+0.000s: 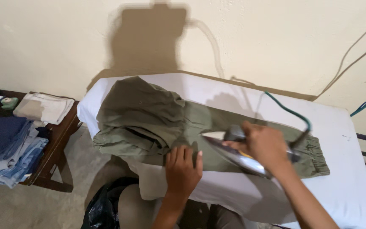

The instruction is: The person irons a pair of dark blue trousers on an ironing board, smoothing the fabric and folding them. They then pick up a pair of olive green trousers, unfold them, and begin ironing them.

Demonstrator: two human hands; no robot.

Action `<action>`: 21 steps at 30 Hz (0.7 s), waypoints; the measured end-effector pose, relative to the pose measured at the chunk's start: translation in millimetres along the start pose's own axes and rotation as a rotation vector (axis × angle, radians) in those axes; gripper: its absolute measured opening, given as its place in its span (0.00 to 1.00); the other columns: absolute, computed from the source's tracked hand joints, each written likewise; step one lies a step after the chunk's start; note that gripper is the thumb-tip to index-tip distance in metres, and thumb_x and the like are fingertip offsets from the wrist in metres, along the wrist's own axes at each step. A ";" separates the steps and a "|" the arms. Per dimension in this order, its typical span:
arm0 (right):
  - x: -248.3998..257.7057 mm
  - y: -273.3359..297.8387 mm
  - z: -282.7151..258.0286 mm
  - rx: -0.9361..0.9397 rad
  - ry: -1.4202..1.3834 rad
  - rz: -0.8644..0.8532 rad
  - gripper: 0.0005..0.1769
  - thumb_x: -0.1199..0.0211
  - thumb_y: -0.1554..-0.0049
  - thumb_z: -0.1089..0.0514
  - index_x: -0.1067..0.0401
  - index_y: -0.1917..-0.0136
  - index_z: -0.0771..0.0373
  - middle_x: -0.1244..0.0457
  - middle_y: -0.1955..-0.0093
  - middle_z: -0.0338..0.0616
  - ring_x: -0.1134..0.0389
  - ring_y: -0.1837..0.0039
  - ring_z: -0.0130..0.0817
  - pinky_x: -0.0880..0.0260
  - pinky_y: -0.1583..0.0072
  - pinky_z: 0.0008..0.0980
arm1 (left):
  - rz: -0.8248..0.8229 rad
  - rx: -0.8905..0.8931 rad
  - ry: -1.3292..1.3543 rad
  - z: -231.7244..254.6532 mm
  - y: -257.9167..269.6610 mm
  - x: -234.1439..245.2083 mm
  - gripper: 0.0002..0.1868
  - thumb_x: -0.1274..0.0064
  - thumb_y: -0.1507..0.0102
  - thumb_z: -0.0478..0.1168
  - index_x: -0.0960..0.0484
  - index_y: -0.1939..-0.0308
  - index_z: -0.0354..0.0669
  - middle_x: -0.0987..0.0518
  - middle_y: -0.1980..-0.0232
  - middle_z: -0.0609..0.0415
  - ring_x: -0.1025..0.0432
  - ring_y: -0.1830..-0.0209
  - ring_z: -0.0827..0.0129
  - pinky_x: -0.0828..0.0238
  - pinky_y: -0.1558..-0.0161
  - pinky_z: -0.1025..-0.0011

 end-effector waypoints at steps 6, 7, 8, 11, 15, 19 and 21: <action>13.4 10.2 50.0 -0.117 -0.065 0.134 0.36 0.33 0.59 0.23 0.24 0.62 0.60 0.34 0.75 0.47 0.30 0.71 0.43 0.34 0.67 0.40 | 0.438 -0.325 0.069 32.0 -6.6 23.7 0.38 0.52 0.34 0.54 0.32 0.33 0.20 0.34 0.28 0.28 0.41 0.25 0.43 0.48 0.28 0.50; 14.0 9.2 51.7 -0.159 -0.026 0.097 0.36 0.32 0.61 0.23 0.22 0.61 0.58 0.33 0.75 0.48 0.30 0.71 0.44 0.34 0.67 0.40 | 0.416 -0.310 0.064 30.5 -7.4 20.5 0.39 0.53 0.34 0.55 0.33 0.33 0.20 0.35 0.27 0.29 0.42 0.24 0.44 0.48 0.28 0.50; 15.4 6.4 45.8 -0.141 -0.041 0.098 0.36 0.32 0.60 0.23 0.22 0.61 0.58 0.33 0.75 0.47 0.30 0.71 0.43 0.34 0.67 0.40 | 0.391 -0.295 0.059 29.2 -7.9 17.2 0.40 0.54 0.33 0.56 0.34 0.32 0.20 0.36 0.26 0.29 0.43 0.23 0.44 0.49 0.28 0.50; 17.4 -6.8 26.9 -0.082 -0.050 0.068 0.37 0.32 0.59 0.22 0.23 0.60 0.58 0.33 0.75 0.46 0.30 0.71 0.41 0.32 0.66 0.39 | 0.344 -0.261 0.044 27.8 -12.4 12.0 0.41 0.55 0.33 0.56 0.36 0.31 0.20 0.38 0.25 0.30 0.45 0.22 0.45 0.50 0.28 0.50; -0.8 -43.5 -14.0 -0.026 0.001 -0.079 0.40 0.35 0.56 0.20 0.25 0.54 0.59 0.33 0.74 0.44 0.28 0.69 0.40 0.29 0.66 0.40 | 0.326 -0.250 0.015 28.2 -12.9 12.6 0.44 0.54 0.34 0.57 0.41 0.27 0.20 0.41 0.23 0.32 0.47 0.22 0.46 0.50 0.29 0.50; 6.8 -80.6 -49.5 0.010 -0.084 0.114 0.39 0.31 0.56 0.23 0.25 0.55 0.62 0.32 0.68 0.53 0.28 0.62 0.50 0.29 0.62 0.47 | 0.310 -0.232 0.032 29.4 -13.2 14.8 0.45 0.51 0.36 0.57 0.41 0.28 0.22 0.42 0.23 0.33 0.47 0.23 0.46 0.50 0.30 0.49; 9.1 -99.0 -64.1 0.034 -0.102 0.190 0.40 0.30 0.56 0.23 0.25 0.57 0.63 0.32 0.68 0.54 0.29 0.61 0.53 0.29 0.60 0.49 | 0.329 -0.253 0.034 31.0 -13.0 17.1 0.45 0.50 0.36 0.56 0.41 0.29 0.21 0.41 0.23 0.33 0.46 0.23 0.46 0.49 0.30 0.49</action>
Point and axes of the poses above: each hand's wrist, its own y-axis away from the middle knuckle, its own x-axis out of the back of the hand, z = x × y, the point moved 8 cm from there along -y, towards the middle knuckle
